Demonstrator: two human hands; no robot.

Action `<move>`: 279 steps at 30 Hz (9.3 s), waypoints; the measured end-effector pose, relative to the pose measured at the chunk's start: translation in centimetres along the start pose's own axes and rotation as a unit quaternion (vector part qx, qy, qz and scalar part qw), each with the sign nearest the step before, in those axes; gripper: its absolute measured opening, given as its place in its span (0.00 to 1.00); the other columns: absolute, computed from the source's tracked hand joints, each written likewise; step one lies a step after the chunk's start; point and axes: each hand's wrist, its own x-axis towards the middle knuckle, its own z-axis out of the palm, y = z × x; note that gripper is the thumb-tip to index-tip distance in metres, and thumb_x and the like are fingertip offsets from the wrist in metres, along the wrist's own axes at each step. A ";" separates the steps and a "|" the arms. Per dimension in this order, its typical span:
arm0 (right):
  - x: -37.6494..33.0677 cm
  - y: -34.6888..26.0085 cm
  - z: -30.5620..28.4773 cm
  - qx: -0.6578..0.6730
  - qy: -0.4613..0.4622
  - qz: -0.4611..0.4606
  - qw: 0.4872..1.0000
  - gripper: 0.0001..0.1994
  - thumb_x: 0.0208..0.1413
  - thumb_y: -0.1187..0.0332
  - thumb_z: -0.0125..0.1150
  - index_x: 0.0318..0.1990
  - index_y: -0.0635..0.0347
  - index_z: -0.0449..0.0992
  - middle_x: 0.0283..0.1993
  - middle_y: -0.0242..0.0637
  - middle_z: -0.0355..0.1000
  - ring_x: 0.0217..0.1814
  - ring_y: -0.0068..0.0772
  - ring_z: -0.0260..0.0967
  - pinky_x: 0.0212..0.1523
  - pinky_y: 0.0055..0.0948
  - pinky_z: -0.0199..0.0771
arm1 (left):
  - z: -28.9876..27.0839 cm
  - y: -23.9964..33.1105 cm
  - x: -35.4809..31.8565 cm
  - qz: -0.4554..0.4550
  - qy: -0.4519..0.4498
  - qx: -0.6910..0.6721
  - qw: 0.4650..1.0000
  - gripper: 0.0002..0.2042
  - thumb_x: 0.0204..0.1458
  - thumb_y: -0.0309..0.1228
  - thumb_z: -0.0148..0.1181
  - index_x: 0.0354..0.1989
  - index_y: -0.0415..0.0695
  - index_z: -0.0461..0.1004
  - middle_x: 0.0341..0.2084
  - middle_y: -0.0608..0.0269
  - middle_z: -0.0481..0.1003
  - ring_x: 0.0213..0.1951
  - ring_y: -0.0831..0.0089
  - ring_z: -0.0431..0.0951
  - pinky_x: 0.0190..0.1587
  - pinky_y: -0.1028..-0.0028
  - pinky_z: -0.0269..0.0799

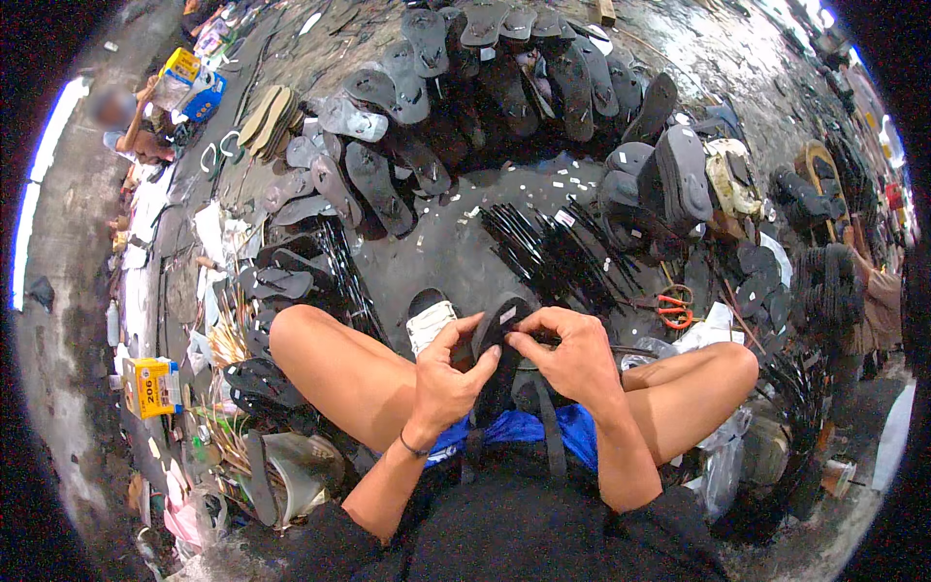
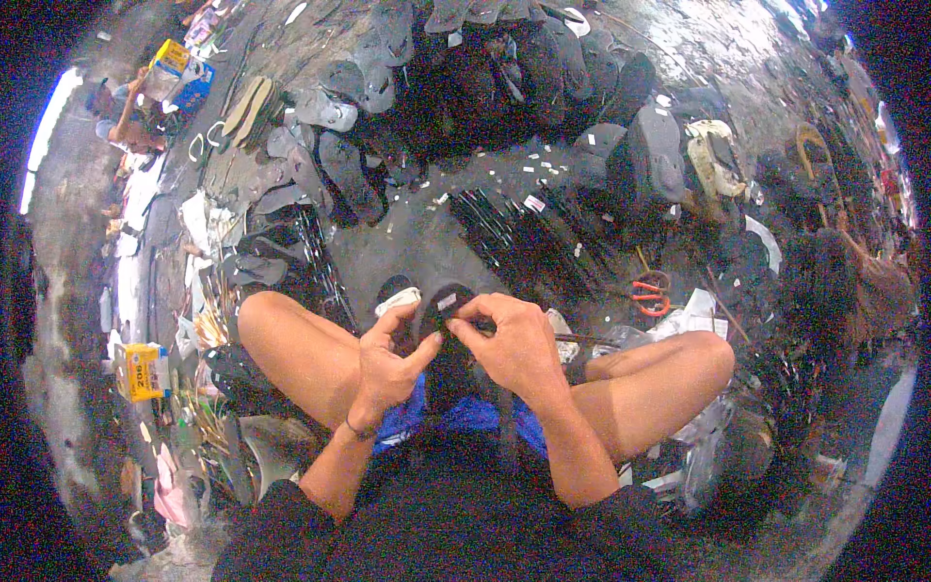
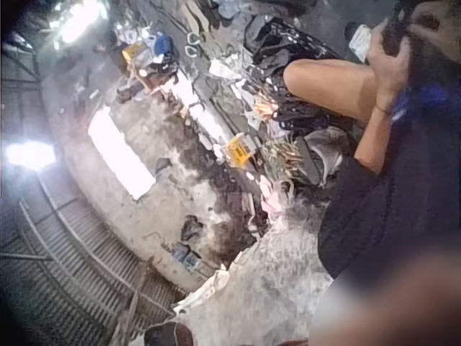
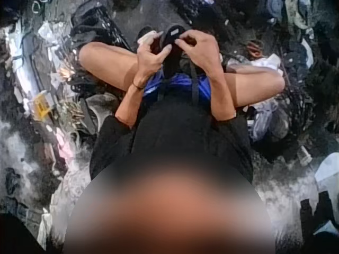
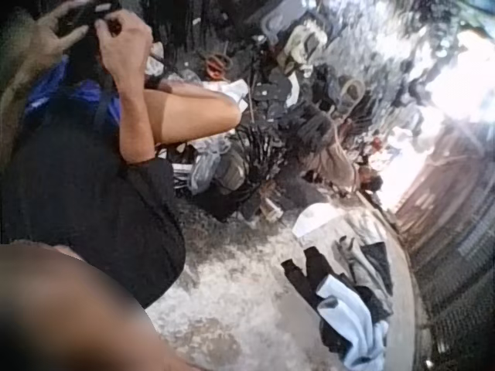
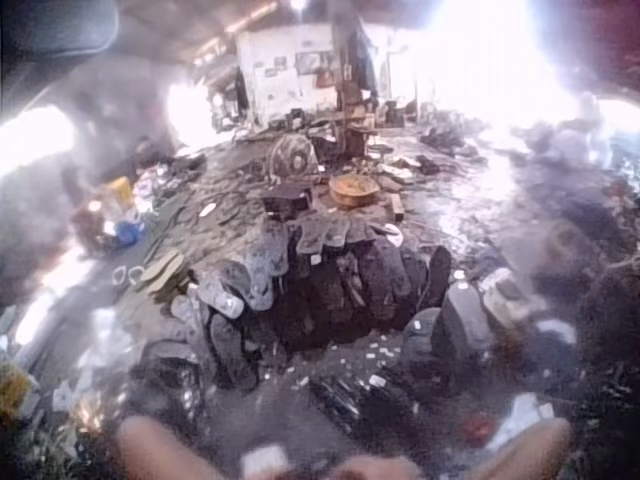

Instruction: The person sits on the floor and assembles flip-flops by inserting black straps into the holes of black soles. They repeatedly pick up a sole and a strap, thread the strap through the sole, and place the finished flip-flop aside.

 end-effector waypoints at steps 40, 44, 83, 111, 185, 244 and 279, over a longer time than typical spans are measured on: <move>-4.3 2.9 -0.6 -0.110 0.044 -0.082 0.989 0.08 0.58 0.68 0.60 0.39 0.64 0.75 0.38 0.50 0.74 0.40 0.55 0.74 0.40 0.46 0.74 | 2.7 -0.4 -2.4 0.071 0.038 0.113 0.990 0.18 0.47 0.26 0.70 0.45 0.36 0.72 0.43 0.52 0.77 0.45 0.61 0.79 0.47 0.68 0.76; -2.4 4.4 -1.3 -0.163 0.045 -0.050 0.984 0.06 0.57 0.69 0.63 0.38 0.61 0.77 0.32 0.45 0.77 0.37 0.52 0.76 0.38 0.42 0.74 | 2.0 -4.4 -3.2 -0.042 -0.162 0.355 0.920 0.25 0.51 0.29 0.66 0.55 0.36 0.63 0.47 0.40 0.73 0.49 0.38 0.74 0.50 0.54 0.73; -0.2 7.6 -3.6 0.214 0.101 0.223 0.946 0.08 0.54 0.65 0.70 0.40 0.54 0.84 0.39 0.38 0.82 0.42 0.31 0.78 0.44 0.30 0.75 | -9.7 7.5 -0.5 -0.102 -0.206 0.035 0.973 0.18 0.52 0.25 0.66 0.52 0.35 0.75 0.40 0.64 0.79 0.39 0.75 0.77 0.45 0.72 0.74; -0.8 0.2 1.2 0.039 0.104 -0.108 0.988 0.05 0.50 0.76 0.70 0.32 0.67 0.79 0.30 0.40 0.77 0.30 0.27 0.76 0.34 0.25 0.74 | 3.1 1.7 -0.8 0.048 0.066 -0.074 0.994 0.15 0.56 0.24 0.62 0.51 0.34 0.70 0.40 0.58 0.79 0.40 0.75 0.78 0.44 0.75 0.74; 2.1 3.0 -3.5 0.126 0.033 -0.120 0.984 0.09 0.48 0.72 0.74 0.38 0.59 0.83 0.58 0.50 0.73 0.60 0.43 0.72 0.57 0.35 0.71 | 1.1 -2.8 -5.3 -0.268 -0.196 -0.413 0.848 0.10 0.60 0.27 0.54 0.46 0.37 0.74 0.41 0.61 0.78 0.44 0.76 0.78 0.49 0.73 0.74; 15.2 22.1 -16.7 0.410 0.438 0.383 0.702 0.39 0.42 0.41 0.68 0.57 0.58 0.68 0.58 0.35 0.65 0.45 0.35 0.64 0.36 0.35 0.65 | -13.5 3.3 4.6 0.212 0.305 0.042 0.928 0.27 0.61 0.24 0.56 0.68 0.38 0.56 0.60 0.53 0.67 0.60 0.65 0.69 0.63 0.68 0.65; 11.5 28.2 0.9 -0.255 -0.013 0.114 0.960 0.14 0.57 0.59 0.63 0.45 0.57 0.78 0.48 0.45 0.74 0.54 0.54 0.70 0.55 0.45 0.72 | 0.5 -19.8 13.4 -0.387 0.005 -0.049 0.921 0.37 0.39 0.34 0.69 0.60 0.31 0.62 0.50 0.52 0.73 0.50 0.60 0.73 0.56 0.68 0.68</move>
